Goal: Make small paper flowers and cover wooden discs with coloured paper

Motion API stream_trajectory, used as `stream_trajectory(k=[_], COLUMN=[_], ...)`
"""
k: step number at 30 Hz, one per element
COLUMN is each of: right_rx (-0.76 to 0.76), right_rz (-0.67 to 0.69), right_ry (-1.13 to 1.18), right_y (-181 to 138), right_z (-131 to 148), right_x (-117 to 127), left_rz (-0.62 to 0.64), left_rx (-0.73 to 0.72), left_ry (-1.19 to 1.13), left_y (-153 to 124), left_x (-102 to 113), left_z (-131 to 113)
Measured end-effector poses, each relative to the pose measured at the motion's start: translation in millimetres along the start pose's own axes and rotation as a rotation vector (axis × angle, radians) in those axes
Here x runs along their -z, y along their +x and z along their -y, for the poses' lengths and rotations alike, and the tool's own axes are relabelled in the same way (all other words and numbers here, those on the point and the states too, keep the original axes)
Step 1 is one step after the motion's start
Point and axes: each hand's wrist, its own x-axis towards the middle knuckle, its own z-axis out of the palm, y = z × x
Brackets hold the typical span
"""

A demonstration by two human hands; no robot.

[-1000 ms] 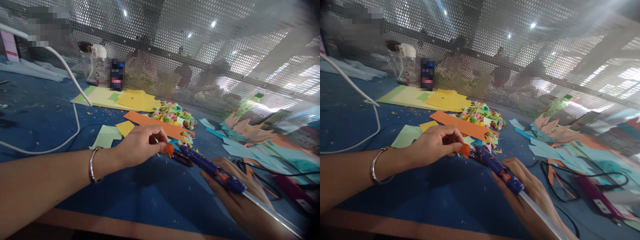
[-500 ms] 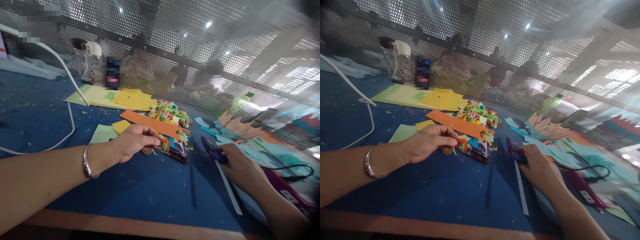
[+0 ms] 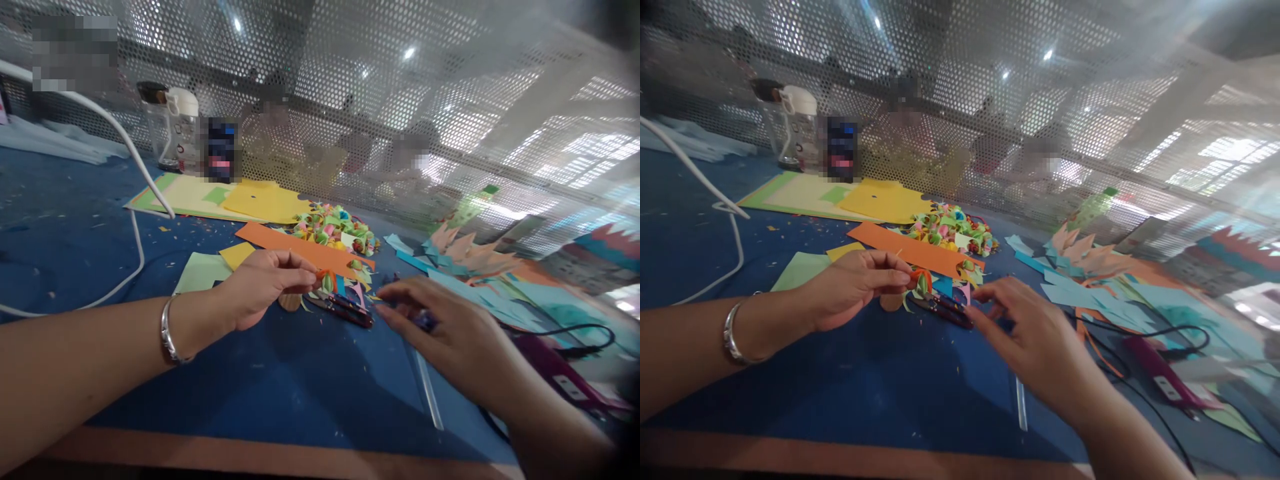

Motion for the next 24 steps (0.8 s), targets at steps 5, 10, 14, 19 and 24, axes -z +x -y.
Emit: stream_trajectory(k=[5,10,14,19,24], right_rx=[0.074,0.081,0.09,0.11,0.059], right_rz=[0.007,-0.042,-0.049,-0.017,0.062], right_ry=[0.149,0.236,0.283,0.32,0.441], right_y=[29,38,36,36,37], right_z=[36,39,40,36,32], right_x=[-20,-27,-33,-43,-46], left_rz=[0.029,0.108,0.165,0.21,0.188], left_rx=[-0.026,0.013,0.003,-0.01,-0.066], left_ry=[-0.045,0.014,0.067,0.283,0.454], left_y=[-6,-3,4,7,5], left_x=[-1,4,10,10,9], left_z=[-2,-1,3,7,9])
